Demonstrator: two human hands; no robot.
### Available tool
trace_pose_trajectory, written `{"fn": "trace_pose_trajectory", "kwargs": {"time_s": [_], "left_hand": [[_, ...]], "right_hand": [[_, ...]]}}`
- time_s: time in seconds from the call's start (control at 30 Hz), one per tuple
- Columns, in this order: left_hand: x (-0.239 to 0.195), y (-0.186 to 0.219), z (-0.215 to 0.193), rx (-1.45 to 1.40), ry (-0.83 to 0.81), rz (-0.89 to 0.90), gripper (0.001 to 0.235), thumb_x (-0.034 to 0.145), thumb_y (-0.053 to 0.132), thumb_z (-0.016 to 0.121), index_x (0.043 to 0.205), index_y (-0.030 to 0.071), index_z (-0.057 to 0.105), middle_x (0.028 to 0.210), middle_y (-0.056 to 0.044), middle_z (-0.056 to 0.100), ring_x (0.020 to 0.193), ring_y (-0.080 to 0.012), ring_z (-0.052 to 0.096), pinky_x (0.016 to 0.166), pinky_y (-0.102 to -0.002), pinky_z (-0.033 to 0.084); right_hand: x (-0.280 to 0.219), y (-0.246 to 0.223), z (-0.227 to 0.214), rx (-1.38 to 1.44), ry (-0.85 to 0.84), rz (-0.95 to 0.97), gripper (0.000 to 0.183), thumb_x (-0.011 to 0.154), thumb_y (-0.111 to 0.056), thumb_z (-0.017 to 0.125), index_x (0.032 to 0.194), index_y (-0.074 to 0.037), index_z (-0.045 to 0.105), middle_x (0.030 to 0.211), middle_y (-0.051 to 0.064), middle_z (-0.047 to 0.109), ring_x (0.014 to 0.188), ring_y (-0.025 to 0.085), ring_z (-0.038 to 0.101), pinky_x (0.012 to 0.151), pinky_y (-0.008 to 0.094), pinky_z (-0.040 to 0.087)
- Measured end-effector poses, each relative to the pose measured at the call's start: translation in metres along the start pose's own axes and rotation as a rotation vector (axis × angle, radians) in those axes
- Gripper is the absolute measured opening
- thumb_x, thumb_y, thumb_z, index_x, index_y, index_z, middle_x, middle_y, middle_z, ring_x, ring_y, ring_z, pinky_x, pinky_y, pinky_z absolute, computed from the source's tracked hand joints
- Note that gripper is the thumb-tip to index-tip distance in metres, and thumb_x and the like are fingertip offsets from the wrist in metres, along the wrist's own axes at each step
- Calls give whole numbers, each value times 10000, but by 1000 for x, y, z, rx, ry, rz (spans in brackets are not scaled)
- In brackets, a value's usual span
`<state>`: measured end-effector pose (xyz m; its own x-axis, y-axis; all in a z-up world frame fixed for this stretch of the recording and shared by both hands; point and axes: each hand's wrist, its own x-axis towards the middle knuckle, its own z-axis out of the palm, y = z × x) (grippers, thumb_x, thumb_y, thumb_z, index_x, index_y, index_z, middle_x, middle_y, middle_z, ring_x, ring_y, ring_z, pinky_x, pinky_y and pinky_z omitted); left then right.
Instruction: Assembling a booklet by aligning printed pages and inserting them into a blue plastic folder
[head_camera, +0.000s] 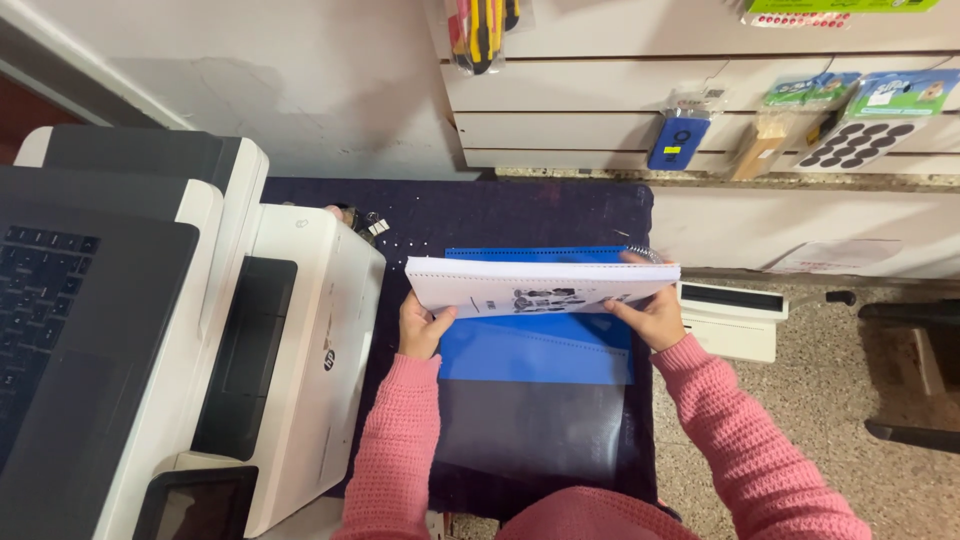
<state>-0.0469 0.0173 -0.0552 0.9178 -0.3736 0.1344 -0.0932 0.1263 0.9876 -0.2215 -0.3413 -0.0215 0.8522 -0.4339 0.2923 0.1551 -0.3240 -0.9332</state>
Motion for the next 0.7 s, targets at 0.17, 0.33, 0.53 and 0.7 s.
{"fn": "trace_pose_trajectory", "kwargs": {"time_s": [0.17, 0.33, 0.53, 0.7], "left_hand": [[-4, 10, 1, -61, -8, 26, 710, 737, -1, 851, 1364, -2, 518, 1281, -146, 658, 1237, -197, 563, 1066, -396, 501], [-7, 24, 3, 81, -10, 34, 722, 807, 1, 779, 1449, -24, 451, 1318, -197, 625, 1274, -232, 544, 1096, -439, 472], [-8, 32, 10, 8, 68, 63, 466, 819, -38, 789, 1243, 1, 600, 1116, -119, 713, 1090, -177, 642, 919, -358, 605], [6, 12, 6, 43, 149, 145, 390, 803, -80, 800, 1135, 16, 619, 1020, -88, 714, 1011, -151, 655, 867, -322, 615]], "right_hand": [[2, -49, 11, 153, 3, -71, 1144, 673, -123, 927, 1589, -25, 249, 1385, 221, 602, 1341, 298, 528, 1197, 441, 293], [-5, -69, 15, 10, 118, -72, 1092, 773, -70, 848, 1612, 26, 155, 1444, 290, 553, 1351, 365, 524, 1154, 488, 359], [-8, -22, -2, 56, 255, -129, 421, 879, -37, 818, 1200, 4, 548, 988, 153, 730, 855, 200, 716, 775, 316, 558], [3, -48, 8, 118, 291, -184, 420, 813, 0, 878, 1114, 31, 587, 991, 193, 744, 899, 230, 748, 814, 291, 574]]}}
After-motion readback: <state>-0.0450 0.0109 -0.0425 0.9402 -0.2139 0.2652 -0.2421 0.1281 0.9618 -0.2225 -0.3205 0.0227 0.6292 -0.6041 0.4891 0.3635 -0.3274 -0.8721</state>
